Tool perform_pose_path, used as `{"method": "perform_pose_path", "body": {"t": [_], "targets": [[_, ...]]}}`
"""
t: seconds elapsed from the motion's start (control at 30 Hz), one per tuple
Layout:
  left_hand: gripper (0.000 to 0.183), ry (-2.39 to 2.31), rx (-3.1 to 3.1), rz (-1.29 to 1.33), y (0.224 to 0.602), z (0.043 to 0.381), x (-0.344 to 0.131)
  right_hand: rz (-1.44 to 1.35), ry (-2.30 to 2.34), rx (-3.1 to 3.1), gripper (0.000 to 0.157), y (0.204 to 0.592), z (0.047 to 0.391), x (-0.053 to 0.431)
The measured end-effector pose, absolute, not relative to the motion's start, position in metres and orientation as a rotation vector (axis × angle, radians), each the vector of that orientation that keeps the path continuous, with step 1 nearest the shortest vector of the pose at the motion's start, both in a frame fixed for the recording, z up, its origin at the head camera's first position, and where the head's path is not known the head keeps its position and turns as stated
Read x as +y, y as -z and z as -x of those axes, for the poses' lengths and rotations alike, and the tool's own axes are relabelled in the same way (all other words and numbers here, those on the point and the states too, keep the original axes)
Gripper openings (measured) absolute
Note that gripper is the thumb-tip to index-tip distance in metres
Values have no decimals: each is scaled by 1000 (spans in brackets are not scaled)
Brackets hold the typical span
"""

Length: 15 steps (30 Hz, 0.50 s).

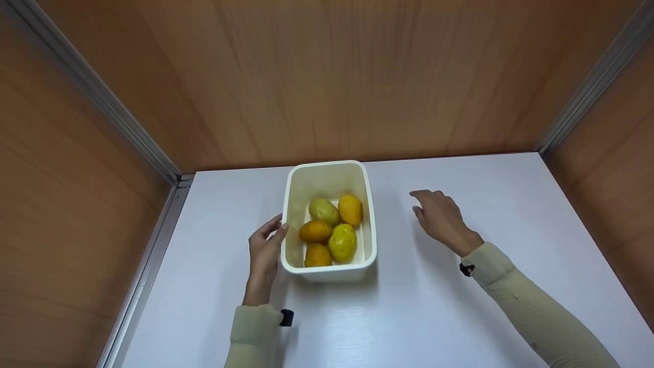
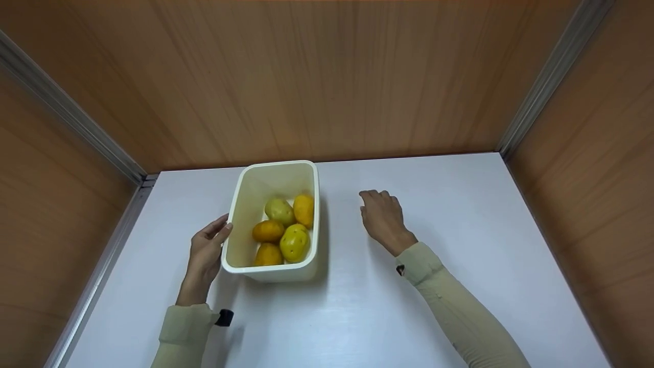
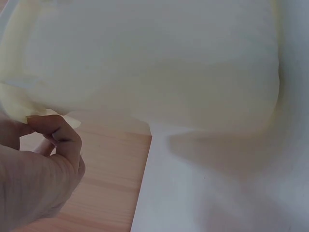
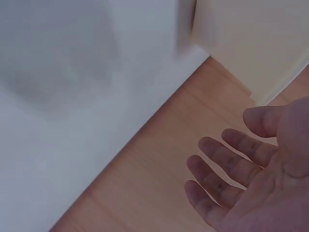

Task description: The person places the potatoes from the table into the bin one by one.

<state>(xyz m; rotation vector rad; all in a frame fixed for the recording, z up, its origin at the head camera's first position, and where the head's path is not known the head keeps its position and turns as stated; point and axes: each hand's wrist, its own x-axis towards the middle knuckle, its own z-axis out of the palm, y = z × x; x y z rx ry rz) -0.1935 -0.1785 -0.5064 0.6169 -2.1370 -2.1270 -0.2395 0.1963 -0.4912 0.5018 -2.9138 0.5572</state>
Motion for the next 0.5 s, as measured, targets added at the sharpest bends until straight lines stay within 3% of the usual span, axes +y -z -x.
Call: {"method": "perform_pose_path", "body": {"t": [0.5], "targets": [[34, 2176, -2132, -611, 509, 195, -177, -332, -644, -2906, 37, 516, 228, 246]]}}
